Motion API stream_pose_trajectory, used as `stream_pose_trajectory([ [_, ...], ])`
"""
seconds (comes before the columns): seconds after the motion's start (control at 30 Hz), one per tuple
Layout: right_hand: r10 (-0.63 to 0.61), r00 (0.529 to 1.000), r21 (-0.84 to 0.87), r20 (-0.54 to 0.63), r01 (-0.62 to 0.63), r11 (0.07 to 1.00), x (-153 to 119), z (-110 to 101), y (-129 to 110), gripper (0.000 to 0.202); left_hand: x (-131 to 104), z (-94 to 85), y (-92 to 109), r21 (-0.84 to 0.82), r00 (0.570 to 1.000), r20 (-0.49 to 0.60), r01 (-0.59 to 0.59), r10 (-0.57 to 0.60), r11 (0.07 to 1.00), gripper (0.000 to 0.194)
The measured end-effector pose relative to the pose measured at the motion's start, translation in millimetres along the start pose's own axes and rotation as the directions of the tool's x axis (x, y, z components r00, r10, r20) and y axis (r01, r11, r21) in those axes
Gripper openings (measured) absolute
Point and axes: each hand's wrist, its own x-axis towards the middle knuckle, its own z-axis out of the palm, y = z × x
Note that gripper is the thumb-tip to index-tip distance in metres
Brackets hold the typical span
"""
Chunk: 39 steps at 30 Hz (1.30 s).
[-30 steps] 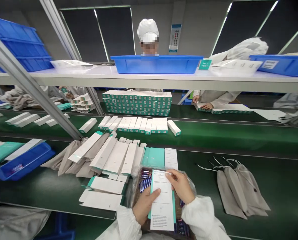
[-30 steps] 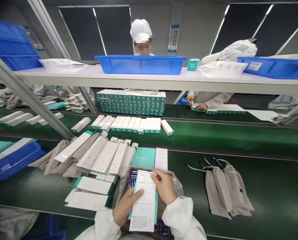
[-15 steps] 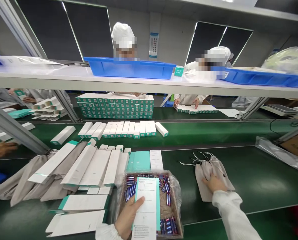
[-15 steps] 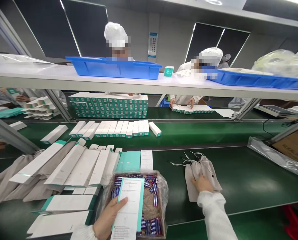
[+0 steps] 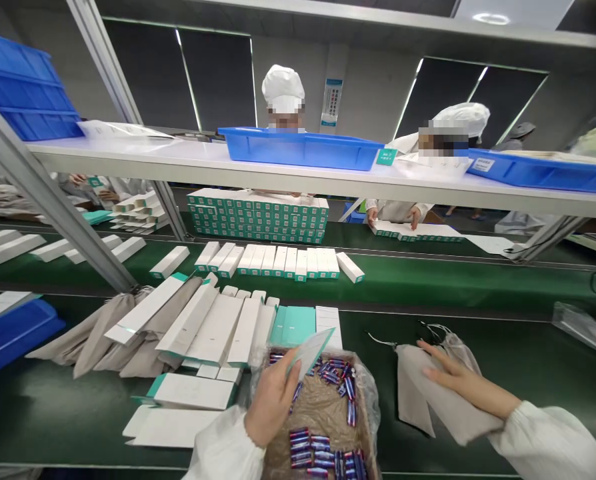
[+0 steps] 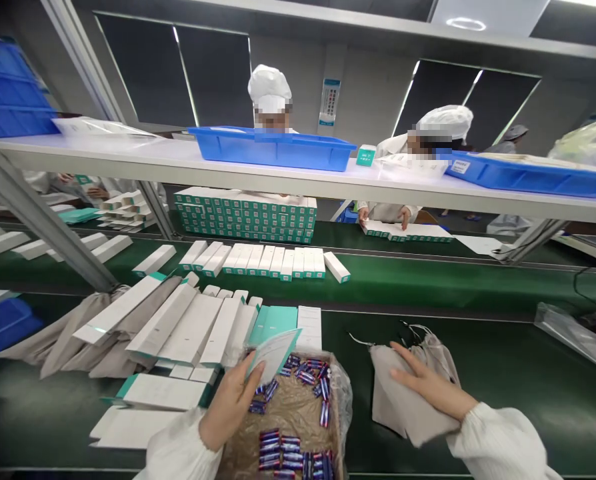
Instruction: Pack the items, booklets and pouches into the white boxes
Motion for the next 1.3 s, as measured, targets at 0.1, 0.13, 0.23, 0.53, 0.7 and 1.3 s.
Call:
stream_pose_trajectory([
  [0.1,-0.088,0.859,0.085,0.505,0.052,0.995,-32.8,25.5,-42.2,0.063,7.8,5.4,27.7,0.117,0.953,0.237,-0.221,0.189,0.968,0.042],
  [0.13,-0.120,0.793,0.113,0.597,0.065,0.991,-43.4,35.8,-54.5,0.060,9.8,8.0,34.0,0.129,0.926,0.305,-0.270,0.221,0.954,0.044],
  [0.23,-0.185,0.693,0.192,0.697,0.068,0.979,-66.6,62.3,-83.5,0.054,13.0,13.7,40.1,0.116,0.850,0.486,-0.295,0.205,0.948,0.046],
  [0.53,-0.157,0.799,0.298,0.581,-0.028,0.954,-71.6,83.3,-97.5,0.063,-4.2,0.8,-13.5,-0.337,0.846,0.465,0.441,-0.261,0.831,0.027],
  [0.7,-0.211,0.852,0.331,0.479,0.047,0.942,-72.7,98.9,-95.6,0.063,-20.0,10.7,-21.7,-0.493,0.862,0.355,0.502,-0.363,0.711,0.026],
  [1.3,-0.317,0.948,0.177,-0.044,0.319,0.931,-49.2,201.3,-49.5,0.092,-46.4,2.2,-9.1,-0.347,0.910,0.097,0.410,-0.402,0.844,0.027],
])
